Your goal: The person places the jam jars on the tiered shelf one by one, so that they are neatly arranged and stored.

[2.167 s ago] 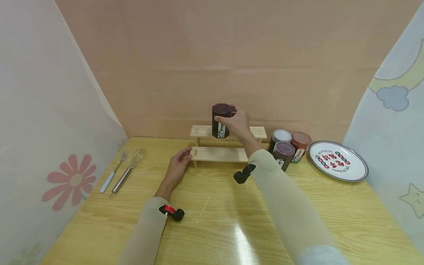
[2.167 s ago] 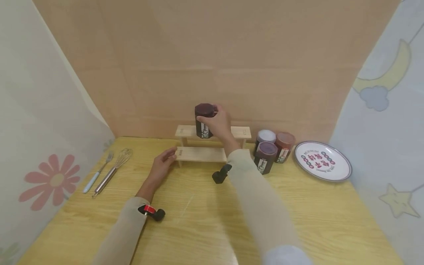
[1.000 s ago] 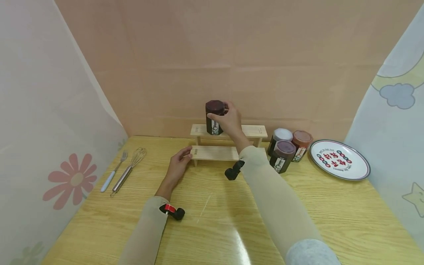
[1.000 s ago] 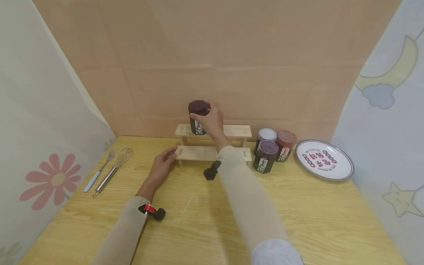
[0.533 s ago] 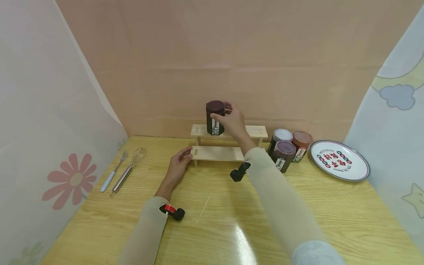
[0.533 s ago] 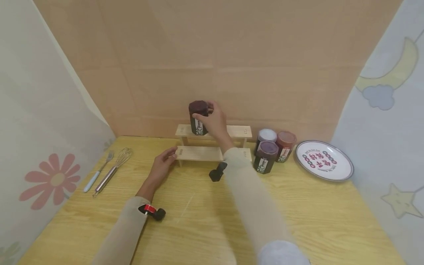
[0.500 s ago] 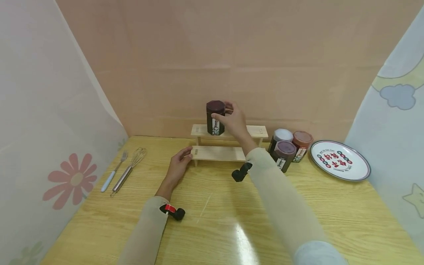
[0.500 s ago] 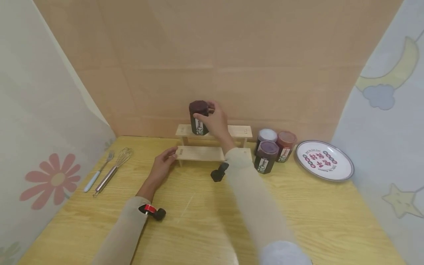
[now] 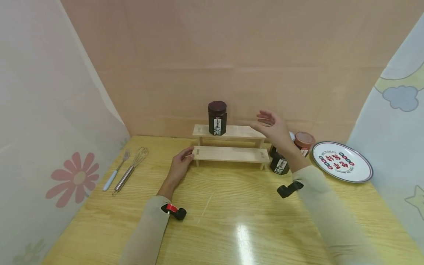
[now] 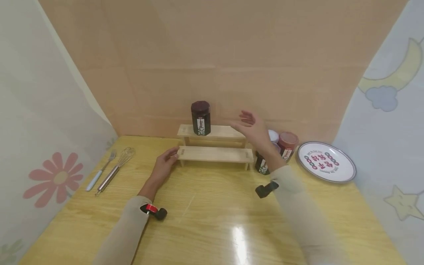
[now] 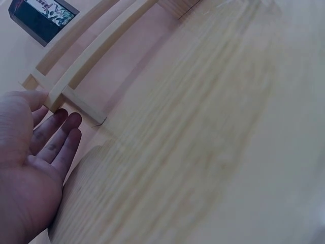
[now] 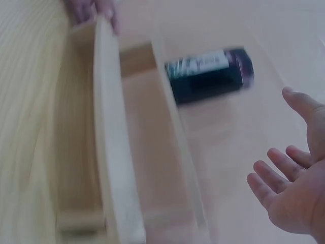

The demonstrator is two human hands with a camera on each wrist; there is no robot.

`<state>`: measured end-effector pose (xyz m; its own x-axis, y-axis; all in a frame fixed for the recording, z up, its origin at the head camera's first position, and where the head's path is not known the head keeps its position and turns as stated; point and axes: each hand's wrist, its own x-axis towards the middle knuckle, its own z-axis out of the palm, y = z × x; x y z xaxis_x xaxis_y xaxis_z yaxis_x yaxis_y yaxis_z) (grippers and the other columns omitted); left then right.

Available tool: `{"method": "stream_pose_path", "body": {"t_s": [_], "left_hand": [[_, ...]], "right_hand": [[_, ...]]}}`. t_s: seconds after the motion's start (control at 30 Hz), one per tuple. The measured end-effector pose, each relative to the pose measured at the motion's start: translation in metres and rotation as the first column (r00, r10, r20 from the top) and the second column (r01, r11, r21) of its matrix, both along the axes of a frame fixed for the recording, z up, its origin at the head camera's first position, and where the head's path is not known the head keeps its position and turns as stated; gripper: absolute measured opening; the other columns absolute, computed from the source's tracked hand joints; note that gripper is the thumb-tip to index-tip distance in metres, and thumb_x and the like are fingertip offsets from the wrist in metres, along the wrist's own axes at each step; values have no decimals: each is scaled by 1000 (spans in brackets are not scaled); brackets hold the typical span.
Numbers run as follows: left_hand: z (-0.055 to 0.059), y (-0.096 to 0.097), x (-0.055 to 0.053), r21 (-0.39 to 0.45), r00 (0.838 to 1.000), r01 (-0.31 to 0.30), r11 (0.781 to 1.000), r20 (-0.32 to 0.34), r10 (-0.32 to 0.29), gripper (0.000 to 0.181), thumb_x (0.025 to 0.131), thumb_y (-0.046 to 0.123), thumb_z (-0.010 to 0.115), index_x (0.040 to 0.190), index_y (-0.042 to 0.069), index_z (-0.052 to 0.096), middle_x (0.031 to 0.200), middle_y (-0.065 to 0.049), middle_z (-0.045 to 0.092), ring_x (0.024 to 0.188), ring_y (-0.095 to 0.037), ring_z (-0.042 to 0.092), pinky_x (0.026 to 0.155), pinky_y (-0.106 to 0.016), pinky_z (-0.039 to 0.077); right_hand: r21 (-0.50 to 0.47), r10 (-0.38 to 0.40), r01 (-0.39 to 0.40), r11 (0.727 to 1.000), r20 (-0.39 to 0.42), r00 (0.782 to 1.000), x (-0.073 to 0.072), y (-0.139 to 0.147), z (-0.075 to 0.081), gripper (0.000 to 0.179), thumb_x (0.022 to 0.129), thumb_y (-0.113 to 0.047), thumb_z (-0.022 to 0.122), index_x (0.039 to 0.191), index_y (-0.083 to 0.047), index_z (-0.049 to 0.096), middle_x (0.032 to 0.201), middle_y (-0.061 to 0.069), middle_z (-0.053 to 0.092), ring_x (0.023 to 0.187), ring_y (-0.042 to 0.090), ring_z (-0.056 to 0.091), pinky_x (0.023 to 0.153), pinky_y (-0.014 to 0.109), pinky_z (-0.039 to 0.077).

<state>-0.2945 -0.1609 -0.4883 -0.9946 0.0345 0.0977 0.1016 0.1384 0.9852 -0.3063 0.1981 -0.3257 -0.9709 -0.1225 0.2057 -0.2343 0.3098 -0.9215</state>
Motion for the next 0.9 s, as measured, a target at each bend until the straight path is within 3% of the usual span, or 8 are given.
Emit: {"method": "stream_pose_path", "body": {"t_s": [0.07,0.13,0.23,0.33,0.43,0.53,0.7,0.9], "left_hand": [[1,-1,0,-11,1000,1,1000,4,-1,43,107,24,59,149,16,55,151,-13,56,144,-29,51,120,-45,43],[2,-2,0,-13,1000,-6,1000,5,6,42,106,25,60,148,17,56,150,-13,56,143,-30,51,120,-46,43],[3,-5,1,-13,1000,-9,1000,7,9,43,106,25,60,148,17,57,150,-14,56,143,-31,51,120,-47,43],[4,-7,1,-17,1000,-8,1000,14,8,43,106,27,60,148,18,57,150,-13,56,144,-31,50,121,-47,42],[3,-8,0,-17,1000,-7,1000,21,8,42,106,27,60,147,19,57,150,-12,56,145,-31,50,121,-46,42],[3,-8,-1,-6,1000,-1,1000,28,1,43,107,25,59,149,17,55,152,-13,54,146,-31,48,122,-45,41],[11,-6,1,5,999,9,1000,52,-9,45,108,19,56,152,11,51,155,-18,50,148,-32,45,123,-45,39],[33,-3,17,-9,998,24,1000,53,-24,45,108,14,54,152,5,50,155,-21,50,147,-34,46,122,-46,40]], "right_hand": [[51,-31,30,998,4,1000,7,22,-3,80,95,-39,76,159,-13,36,159,14,46,145,33,48,119,44,45],[87,-66,66,994,-6,998,12,43,-7,79,96,-39,75,159,-12,36,159,15,47,144,32,49,116,33,47],[119,-120,121,985,-22,993,17,70,-13,78,97,-37,74,160,-13,36,158,14,48,138,23,53,105,14,49],[140,-150,153,978,-32,988,23,94,-20,77,97,-36,74,160,-12,36,152,8,51,128,8,55,95,4,46],[181,-171,174,968,-31,985,28,115,-27,77,97,-34,74,160,-12,35,145,-2,53,120,0,54,90,2,47],[224,-191,192,955,-25,981,29,133,-32,78,97,-34,73,160,-11,34,145,-2,52,118,-4,52,87,1,46],[273,-234,243,931,-67,970,25,152,-44,80,97,-38,73,159,-7,35,151,17,49,118,2,54,83,-1,45],[280,-270,277,919,-63,961,14,163,-64,81,98,-34,73,158,0,33,151,27,48,115,3,54,81,-1,43]]}}
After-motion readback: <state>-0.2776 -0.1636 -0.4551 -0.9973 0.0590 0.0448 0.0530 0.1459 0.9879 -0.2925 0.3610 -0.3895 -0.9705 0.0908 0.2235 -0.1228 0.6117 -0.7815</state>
